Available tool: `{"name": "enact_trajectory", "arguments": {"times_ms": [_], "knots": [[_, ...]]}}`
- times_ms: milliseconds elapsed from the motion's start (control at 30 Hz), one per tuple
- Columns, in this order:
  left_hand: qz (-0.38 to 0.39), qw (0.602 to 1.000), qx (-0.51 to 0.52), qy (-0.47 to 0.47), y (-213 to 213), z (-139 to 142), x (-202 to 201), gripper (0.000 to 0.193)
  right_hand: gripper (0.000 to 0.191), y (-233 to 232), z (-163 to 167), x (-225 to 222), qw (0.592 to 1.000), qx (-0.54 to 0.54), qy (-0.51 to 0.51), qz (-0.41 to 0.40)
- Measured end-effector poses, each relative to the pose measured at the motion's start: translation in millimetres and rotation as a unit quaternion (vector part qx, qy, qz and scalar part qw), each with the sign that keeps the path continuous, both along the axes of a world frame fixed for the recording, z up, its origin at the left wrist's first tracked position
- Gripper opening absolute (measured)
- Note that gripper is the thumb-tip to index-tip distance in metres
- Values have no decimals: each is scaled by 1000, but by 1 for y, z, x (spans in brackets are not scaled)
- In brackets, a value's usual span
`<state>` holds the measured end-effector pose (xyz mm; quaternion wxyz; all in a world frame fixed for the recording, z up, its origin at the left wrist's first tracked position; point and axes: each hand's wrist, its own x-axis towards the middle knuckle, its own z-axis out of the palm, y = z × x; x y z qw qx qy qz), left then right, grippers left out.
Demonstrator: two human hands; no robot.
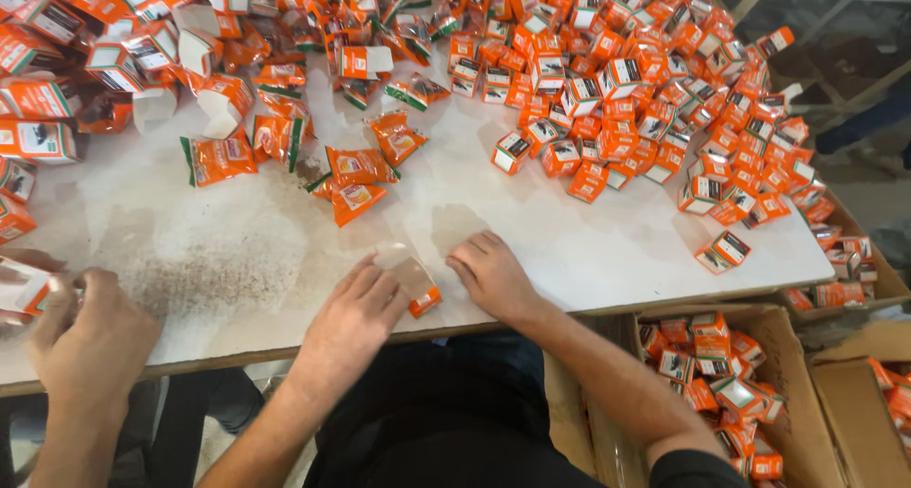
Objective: The person picks up small orange product boxes from a large pile on the table, opens and folds each box, and places the finished boxes into cardboard cartons below the table. They repeatedly gather boxes from the pile and pack them one at a time by hand.
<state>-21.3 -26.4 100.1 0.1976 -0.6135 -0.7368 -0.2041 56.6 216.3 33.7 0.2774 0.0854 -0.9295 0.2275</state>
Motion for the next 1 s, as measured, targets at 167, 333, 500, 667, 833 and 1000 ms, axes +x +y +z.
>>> {"name": "enact_trajectory", "arguments": {"times_ms": [167, 333, 500, 667, 833, 1000], "knots": [[-28, 998, -15, 47, 12, 0, 2, 12, 23, -11, -2, 22, 979, -180, 14, -98], [-71, 996, 12, 51, 14, -13, 3, 14, 29, -34, 13, 27, 979, -183, 22, -90], [2, 990, 142, -14, 9, -33, 15, 28, 12, -42, 23, 31, 969, -213, -38, -124], [50, 953, 256, -157, 22, -58, 31, 45, 11, -32, 14, 26, 978, -164, -78, -107], [56, 940, 203, -268, 36, -68, 22, 46, 28, -29, 9, 36, 991, -68, -64, -100], [33, 930, 193, -312, 34, -65, 16, 54, 66, -19, 10, 73, 986, 116, -55, -107]]}}
